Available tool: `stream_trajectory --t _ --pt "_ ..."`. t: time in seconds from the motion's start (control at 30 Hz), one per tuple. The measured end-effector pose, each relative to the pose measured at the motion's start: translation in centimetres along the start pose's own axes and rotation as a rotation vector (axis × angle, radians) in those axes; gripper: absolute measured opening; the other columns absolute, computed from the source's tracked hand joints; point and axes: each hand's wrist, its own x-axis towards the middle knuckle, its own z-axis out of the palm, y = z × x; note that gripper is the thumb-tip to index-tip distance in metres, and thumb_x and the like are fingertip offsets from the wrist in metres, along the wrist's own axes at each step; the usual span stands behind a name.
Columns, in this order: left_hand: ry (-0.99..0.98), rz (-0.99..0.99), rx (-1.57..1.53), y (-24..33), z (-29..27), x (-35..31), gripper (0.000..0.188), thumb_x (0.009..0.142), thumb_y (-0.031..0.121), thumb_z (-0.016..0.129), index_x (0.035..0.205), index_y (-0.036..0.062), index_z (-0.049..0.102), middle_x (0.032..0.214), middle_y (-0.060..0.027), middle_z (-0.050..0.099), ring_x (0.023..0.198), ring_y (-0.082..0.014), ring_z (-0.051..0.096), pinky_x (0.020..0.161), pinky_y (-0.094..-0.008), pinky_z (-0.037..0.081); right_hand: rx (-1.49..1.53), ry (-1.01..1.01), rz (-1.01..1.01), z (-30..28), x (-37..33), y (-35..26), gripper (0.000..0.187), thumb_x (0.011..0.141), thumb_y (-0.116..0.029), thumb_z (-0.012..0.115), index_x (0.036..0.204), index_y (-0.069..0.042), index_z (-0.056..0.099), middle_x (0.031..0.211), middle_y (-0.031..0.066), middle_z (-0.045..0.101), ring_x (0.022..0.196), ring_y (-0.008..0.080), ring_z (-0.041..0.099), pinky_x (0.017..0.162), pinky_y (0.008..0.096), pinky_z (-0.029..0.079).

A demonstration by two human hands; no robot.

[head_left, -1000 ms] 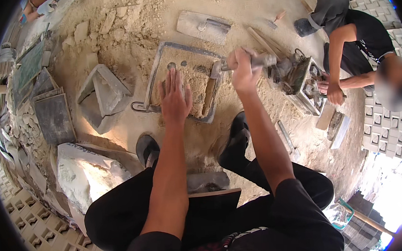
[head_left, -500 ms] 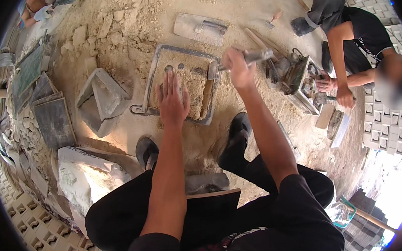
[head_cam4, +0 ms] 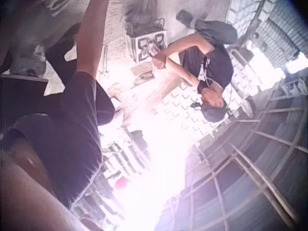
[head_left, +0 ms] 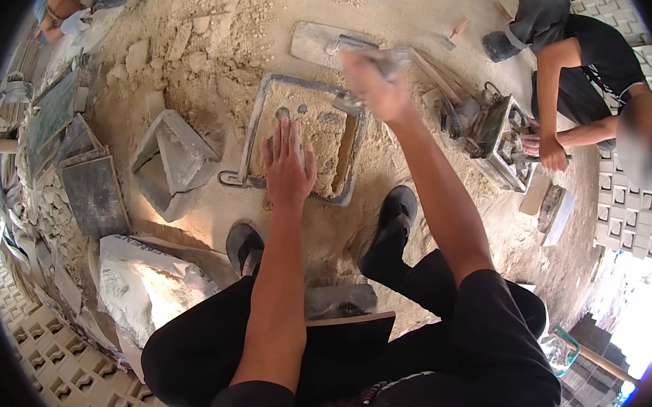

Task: The person fills a metal mold with a dry mixture using a trowel, levels the surface, and compacts it by tamping with a heavy tool.

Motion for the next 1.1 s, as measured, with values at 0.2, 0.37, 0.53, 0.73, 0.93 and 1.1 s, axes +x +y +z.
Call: stream_trajectory --t 0.2,0.37,0.53,0.73,0.93,1.1 --pt "-0.017 -0.020 0.001 -0.1 -0.1 -0.3 0.056 0.099 0.033 0.041 0.147 0.0049 0.036 0.154 -0.0114 0.034 0.144 -0.0260 0.027 0.120 -0.0476 0.015 0.084 -0.046 -0.022 0.4 0.9 -0.3 0.026 0.088 -0.016 0.064 0.066 -0.007 0.055 0.058 -0.0066 0.044 0.053 0.0036 0.035 0.046 0.0270 0.025" --pt "-0.016 -0.023 0.004 0.0 -0.3 -0.1 0.057 0.099 0.034 0.041 0.147 0.0055 0.035 0.155 -0.0113 0.033 0.144 -0.0261 0.028 0.120 -0.0477 0.016 -0.038 -0.134 -0.049 1.6 2.4 -0.7 0.039 0.094 -0.013 0.051 0.057 -0.010 0.039 0.053 -0.0049 0.035 0.048 0.0065 0.029 0.046 0.0278 0.021" --pt "0.014 0.003 -0.034 0.4 -0.4 0.1 0.054 0.098 0.030 0.042 0.146 0.0043 0.038 0.153 -0.0139 0.035 0.143 -0.0288 0.031 0.118 -0.0489 0.018 -0.293 -0.219 -0.024 1.2 3.4 1.2 0.039 0.094 -0.015 0.052 0.058 -0.008 0.041 0.052 -0.0047 0.036 0.049 0.0065 0.029 0.046 0.0288 0.021" --pt "0.024 -0.017 -0.035 -0.1 0.0 -0.6 0.055 0.097 0.030 0.043 0.145 0.0045 0.038 0.152 -0.0141 0.037 0.141 -0.0290 0.033 0.118 -0.0492 0.020 -0.133 -0.178 0.030 2.2 2.5 0.4 0.039 0.094 -0.010 0.055 0.058 -0.009 0.041 0.053 -0.0042 0.037 0.050 0.0060 0.032 0.046 0.0273 0.022" --pt "0.046 -0.015 -0.042 -0.3 -0.3 0.2 0.055 0.097 0.031 0.045 0.145 0.0048 0.039 0.151 -0.0150 0.038 0.141 -0.0284 0.034 0.117 -0.0496 0.020 -0.071 -0.171 -0.072 3.3 2.8 -1.1 0.028 0.093 -0.008 0.056 0.065 -0.005 0.052 0.058 -0.0049 0.043 0.052 0.0042 0.036 0.047 0.0266 0.024" --pt "0.030 -0.018 -0.029 0.0 -0.4 0.0 0.055 0.096 0.030 0.047 0.145 0.0048 0.039 0.151 -0.0150 0.038 0.141 -0.0280 0.034 0.118 -0.0496 0.020 0.023 -0.135 -0.027 3.9 3.7 -0.6 0.030 0.091 -0.014 0.060 0.064 -0.006 0.050 0.056 -0.0063 0.041 0.052 0.0045 0.033 0.046 0.0275 0.025"
